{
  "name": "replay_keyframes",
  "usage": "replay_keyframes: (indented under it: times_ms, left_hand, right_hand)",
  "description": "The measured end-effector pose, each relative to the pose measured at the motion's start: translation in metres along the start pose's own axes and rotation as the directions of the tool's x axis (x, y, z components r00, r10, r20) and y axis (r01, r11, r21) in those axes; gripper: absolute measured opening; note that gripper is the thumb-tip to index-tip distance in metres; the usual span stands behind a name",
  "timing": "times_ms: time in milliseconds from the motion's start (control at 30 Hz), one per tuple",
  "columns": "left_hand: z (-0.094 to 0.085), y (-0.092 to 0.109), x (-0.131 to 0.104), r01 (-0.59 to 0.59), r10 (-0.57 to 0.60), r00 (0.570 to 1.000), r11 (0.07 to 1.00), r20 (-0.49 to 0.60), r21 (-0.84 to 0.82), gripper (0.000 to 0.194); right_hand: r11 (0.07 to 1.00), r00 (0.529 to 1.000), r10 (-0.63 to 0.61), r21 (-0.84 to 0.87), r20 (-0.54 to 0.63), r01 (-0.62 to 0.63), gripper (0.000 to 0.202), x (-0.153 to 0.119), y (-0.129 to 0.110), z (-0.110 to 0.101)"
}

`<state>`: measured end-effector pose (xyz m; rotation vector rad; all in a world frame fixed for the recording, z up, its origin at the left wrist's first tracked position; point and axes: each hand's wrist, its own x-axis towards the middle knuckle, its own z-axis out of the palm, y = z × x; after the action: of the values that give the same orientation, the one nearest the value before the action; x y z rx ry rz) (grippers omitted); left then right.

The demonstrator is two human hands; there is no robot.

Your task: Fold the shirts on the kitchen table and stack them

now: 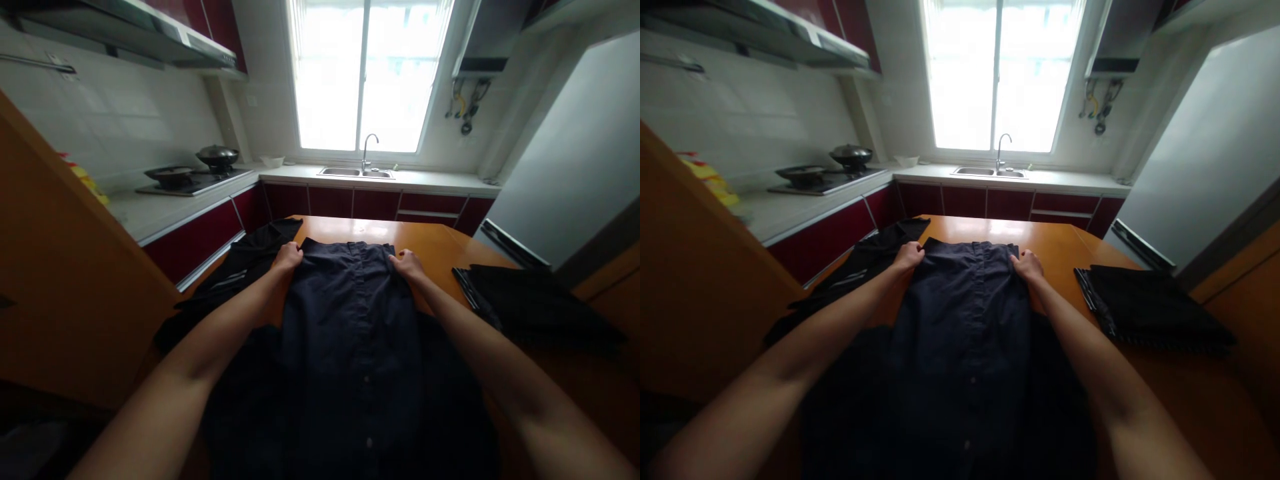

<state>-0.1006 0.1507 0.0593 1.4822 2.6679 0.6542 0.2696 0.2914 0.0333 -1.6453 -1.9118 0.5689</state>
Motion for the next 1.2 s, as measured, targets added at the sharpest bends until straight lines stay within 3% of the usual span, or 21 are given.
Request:
replay_keyframes:
  times_ms: [133,300,467,533,600,667,733,833,933,1067,1200]
  left_hand:
    - [-0.005,-0.016,0.006,0.03,-0.03,0.999,1.0,-0.012,0.004,0.016]
    - [-0.013,-0.02,0.022,0.066,-0.065,0.996,0.998,-0.064,0.008,0.022]
    - [-0.011,-0.001,0.014,0.032,-0.031,0.989,0.999,-0.145,0.003,0.038]
    - [-0.011,0.006,-0.009,-0.08,0.081,0.983,0.997,-0.164,0.009,0.05]
    - [-0.017,0.009,-0.046,-0.281,0.278,0.951,0.96,-0.133,0.0,0.05]
    - [-0.029,0.007,-0.095,-0.464,0.46,0.885,0.884,-0.071,-0.06,0.042]
    - [-0.048,0.0,-0.149,-0.576,0.586,0.81,0.8,0.015,-0.166,0.031]
    - [-0.08,-0.022,-0.221,-0.603,0.65,0.749,0.749,0.126,-0.275,0.027]
    - [-0.105,-0.054,-0.267,-0.579,0.648,0.728,0.756,0.225,-0.305,0.026]
    - [-0.117,-0.097,-0.297,-0.512,0.575,0.787,0.811,0.223,-0.282,0.036]
    - [-0.114,-0.122,-0.316,-0.498,0.566,0.777,0.821,0.277,-0.279,0.051]
  right_hand:
    - [0.994,0.997,0.073,0.073,0.039,-0.075,0.032,0.027,-0.015,0.019]
    - [0.986,0.993,0.114,0.129,-0.03,-0.109,0.028,0.056,-0.012,0.016]
    - [0.997,0.992,0.05,0.065,-0.119,-0.043,0.041,0.038,0.003,-0.001]
    - [0.999,0.995,-0.032,0.038,-0.099,0.036,0.036,0.015,0.014,-0.012]
    - [0.989,0.988,-0.149,-0.011,-0.036,0.149,0.028,-0.014,0.034,-0.028]
    - [0.932,0.941,-0.325,-0.139,0.09,0.335,0.027,-0.048,0.061,-0.05]
    - [0.894,0.912,-0.376,-0.194,0.162,0.403,0.028,-0.081,0.091,-0.072]
    - [0.892,0.91,-0.36,-0.209,0.206,0.4,0.029,-0.123,0.126,-0.099]
    - [0.942,0.922,-0.288,-0.099,0.257,0.322,0.03,-0.149,0.143,-0.113]
    - [0.974,0.925,-0.221,0.022,0.31,0.226,0.023,-0.167,0.146,-0.118]
    - [0.984,0.957,-0.171,0.081,0.233,0.156,0.018,-0.179,0.154,-0.135]
